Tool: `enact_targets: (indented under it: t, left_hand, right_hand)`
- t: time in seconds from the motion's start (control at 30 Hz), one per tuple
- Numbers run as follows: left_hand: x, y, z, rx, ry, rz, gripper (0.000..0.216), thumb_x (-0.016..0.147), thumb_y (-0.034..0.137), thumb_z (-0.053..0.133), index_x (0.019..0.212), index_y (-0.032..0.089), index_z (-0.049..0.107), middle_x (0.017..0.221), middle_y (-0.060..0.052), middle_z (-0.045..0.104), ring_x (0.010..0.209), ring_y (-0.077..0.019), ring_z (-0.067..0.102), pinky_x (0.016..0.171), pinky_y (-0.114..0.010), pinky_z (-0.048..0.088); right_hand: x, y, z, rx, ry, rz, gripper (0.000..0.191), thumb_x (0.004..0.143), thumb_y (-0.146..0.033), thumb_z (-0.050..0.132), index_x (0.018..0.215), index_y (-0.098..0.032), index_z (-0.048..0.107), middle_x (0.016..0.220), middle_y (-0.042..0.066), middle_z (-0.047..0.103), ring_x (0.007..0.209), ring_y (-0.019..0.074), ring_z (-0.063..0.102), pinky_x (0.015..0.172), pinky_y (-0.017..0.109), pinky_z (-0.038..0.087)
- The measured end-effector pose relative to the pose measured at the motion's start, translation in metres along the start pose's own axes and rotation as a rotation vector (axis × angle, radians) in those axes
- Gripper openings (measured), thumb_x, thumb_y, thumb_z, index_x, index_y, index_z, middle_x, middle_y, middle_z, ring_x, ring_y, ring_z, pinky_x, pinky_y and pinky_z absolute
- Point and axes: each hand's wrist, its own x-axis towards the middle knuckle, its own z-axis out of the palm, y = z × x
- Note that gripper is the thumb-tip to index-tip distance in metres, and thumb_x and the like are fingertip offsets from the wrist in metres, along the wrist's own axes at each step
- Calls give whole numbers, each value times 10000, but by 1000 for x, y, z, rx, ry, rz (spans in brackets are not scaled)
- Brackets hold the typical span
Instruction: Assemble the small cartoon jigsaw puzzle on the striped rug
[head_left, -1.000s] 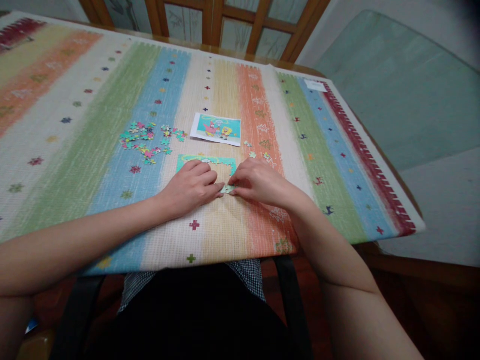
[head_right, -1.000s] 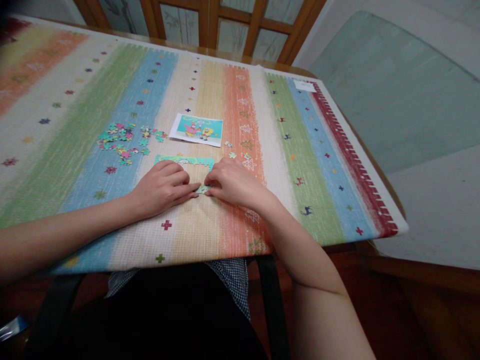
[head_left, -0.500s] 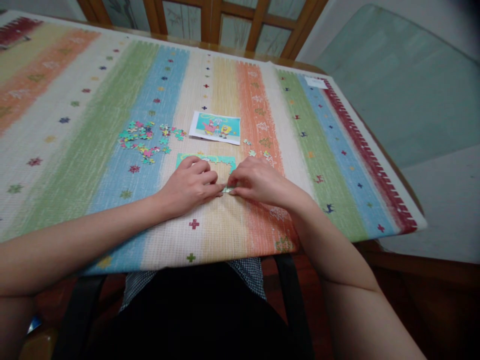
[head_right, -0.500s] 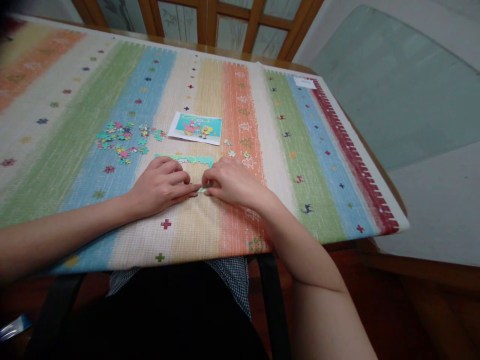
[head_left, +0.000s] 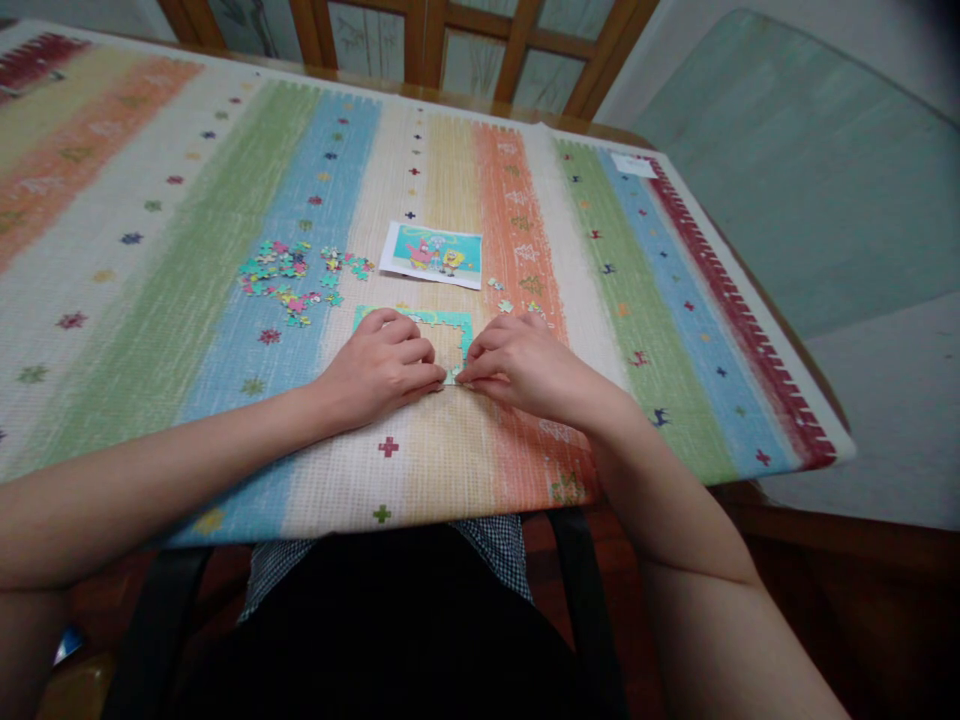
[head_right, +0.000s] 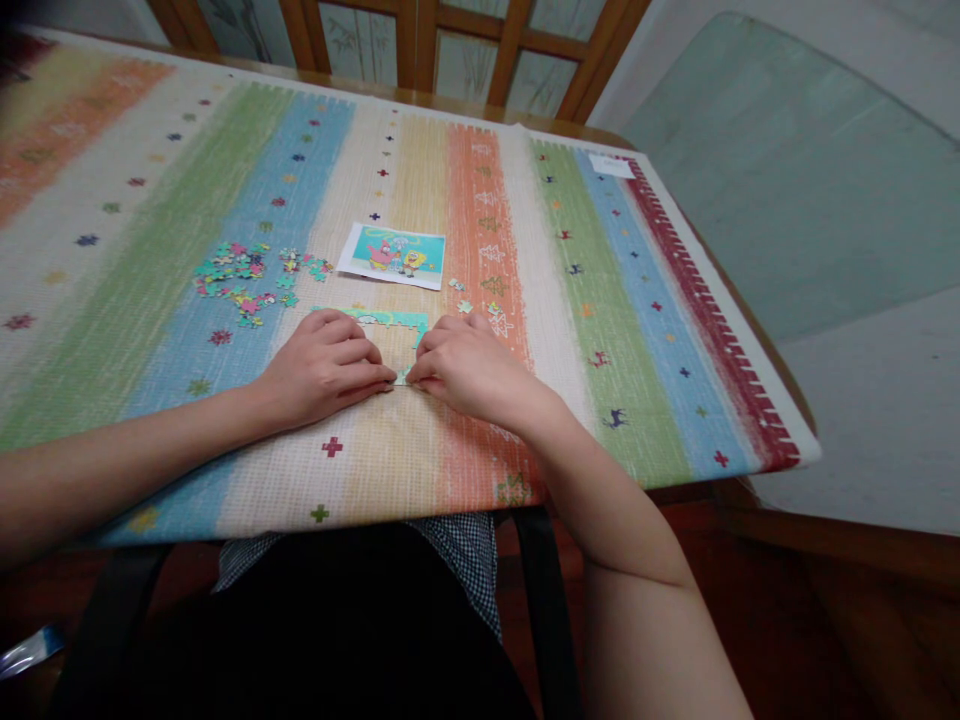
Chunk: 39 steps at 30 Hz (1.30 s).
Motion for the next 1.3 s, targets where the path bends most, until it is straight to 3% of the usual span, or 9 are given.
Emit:
enact_targets:
  t: [0.2, 0.37, 0.5, 0.67, 0.83, 0.9, 1.07, 1.3]
  left_hand:
    - [-1, 2, -2, 25, 4, 51, 170, 1086, 308, 622, 1028, 286, 780, 883, 24, 757, 905, -194, 598, 1007, -439, 433]
    - [-2, 1, -10, 63, -72, 100, 215, 1118, 261, 537, 1122, 270, 753, 892, 25, 735, 929, -179, 606, 1129, -445, 420]
    - [-2, -1, -12, 46, -114, 114, 215, 1121, 291, 537, 1135, 277, 751, 929, 15, 740, 962, -186, 603, 1139, -445, 408]
    - [-2, -1, -9, -83, -115, -22, 163, 1069, 327, 638, 1157, 258, 756, 1020, -43, 738, 1005, -240, 584, 968, -424, 433]
    - [-6, -11, -18, -259, -140, -184, 249, 1032, 402, 683, 1197, 224, 735, 1145, -83, 712, 1054, -257, 601, 903, -386, 421]
    - [-11, -19, -22, -241, -158, -191, 259, 1020, 441, 692, 1163, 231, 739, 1134, -79, 715, 1061, -266, 602, 921, -396, 412]
    - [-21, -32, -24, -147, -219, -139, 323, 981, 541, 726, 1092, 238, 747, 1091, -77, 725, 1068, -291, 600, 966, -426, 398]
    - [-20, -26, -18, -97, -206, -97, 344, 994, 563, 703, 1053, 225, 729, 1070, -77, 728, 1055, -298, 601, 983, -443, 397]
  right_hand:
    - [-2, -11, -3, -69, -9, 4, 211, 1029, -185, 676, 1008, -273, 866, 1037, 60, 788, 1085, 275, 577, 930, 432, 278]
    - [-2, -13, -4, -66, -16, 12, 214, 1034, -191, 666, 1018, -277, 861, 1055, 46, 793, 1073, 264, 574, 930, 431, 279]
    - [1, -16, -4, -95, -21, 10, 242, 1050, -198, 634, 1008, -271, 860, 1023, 62, 782, 1058, 268, 560, 919, 433, 277]
    - [1, -3, -6, -5, 3, 22, 236, 1044, -202, 623, 1012, -249, 853, 990, 70, 786, 1047, 267, 598, 911, 414, 329]
    - [-9, 25, -18, 131, 245, 92, 215, 1025, -220, 619, 1062, -223, 830, 1050, 71, 815, 1015, 256, 686, 959, 404, 433]
    - [-11, 29, -19, 151, 195, 93, 192, 998, -203, 635, 1009, -220, 826, 1013, 64, 815, 977, 242, 703, 932, 385, 460]
    - [-5, 25, -8, 185, -107, 97, 111, 949, -188, 721, 881, -199, 809, 869, 40, 782, 841, 199, 696, 788, 321, 460]
    - [2, 23, 1, 122, -108, 104, 91, 943, -245, 785, 867, -200, 806, 865, 52, 770, 864, 217, 672, 780, 333, 414]
